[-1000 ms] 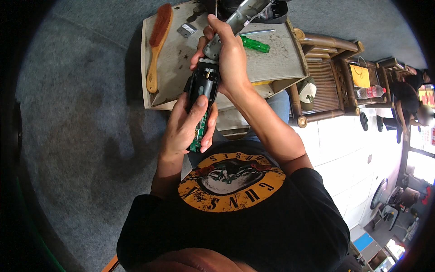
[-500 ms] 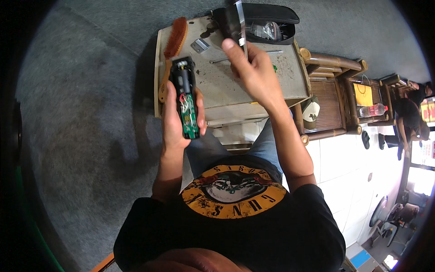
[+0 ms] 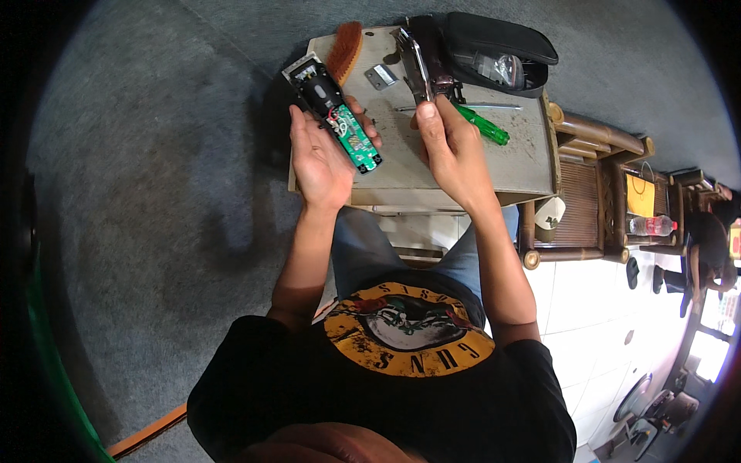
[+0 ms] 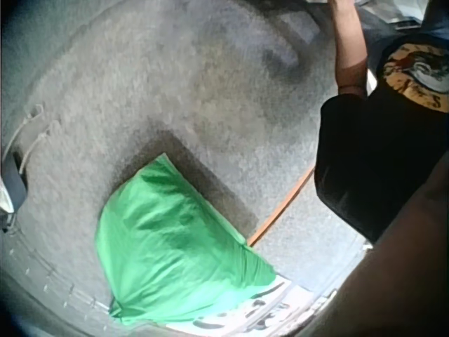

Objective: The person repairs hair clippers by using a screwdriver to remove and replace internal components and the outer metal casing.

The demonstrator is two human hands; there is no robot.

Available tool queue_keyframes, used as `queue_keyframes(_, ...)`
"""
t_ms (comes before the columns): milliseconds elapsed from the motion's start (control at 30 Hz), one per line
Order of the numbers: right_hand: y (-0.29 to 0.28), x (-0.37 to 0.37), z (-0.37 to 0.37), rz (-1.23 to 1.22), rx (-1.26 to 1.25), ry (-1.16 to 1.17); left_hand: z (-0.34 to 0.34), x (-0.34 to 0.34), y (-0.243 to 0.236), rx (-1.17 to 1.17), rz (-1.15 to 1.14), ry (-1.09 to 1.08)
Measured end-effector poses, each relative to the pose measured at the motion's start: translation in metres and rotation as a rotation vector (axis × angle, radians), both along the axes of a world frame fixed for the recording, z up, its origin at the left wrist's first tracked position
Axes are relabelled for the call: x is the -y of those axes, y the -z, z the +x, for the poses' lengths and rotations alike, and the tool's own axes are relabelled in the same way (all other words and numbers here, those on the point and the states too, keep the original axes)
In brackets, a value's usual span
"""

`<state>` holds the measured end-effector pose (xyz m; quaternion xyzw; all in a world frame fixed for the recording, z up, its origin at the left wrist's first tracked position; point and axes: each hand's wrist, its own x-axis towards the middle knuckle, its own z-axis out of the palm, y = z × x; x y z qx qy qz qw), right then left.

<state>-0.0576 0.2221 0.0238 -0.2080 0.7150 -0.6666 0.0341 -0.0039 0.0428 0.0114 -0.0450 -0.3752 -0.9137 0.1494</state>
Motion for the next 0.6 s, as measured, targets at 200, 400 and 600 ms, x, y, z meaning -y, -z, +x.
queue_keyframes(200, -0.004, 0.003, 0.006, 0.121, -0.110, 0.027, 0.001, -0.001, 0.002, -0.055, 0.015, 0.010)
queue_keyframes(400, -0.006, 0.011, 0.009, 0.242, -0.207, 0.131, 0.003, -0.008, -0.003, -0.048, -0.003, -0.022)
queue_keyframes(600, -0.015, 0.022, 0.016, 0.239, -0.372, 0.190, 0.002, -0.010, 0.000, -0.085, -0.040, -0.052)
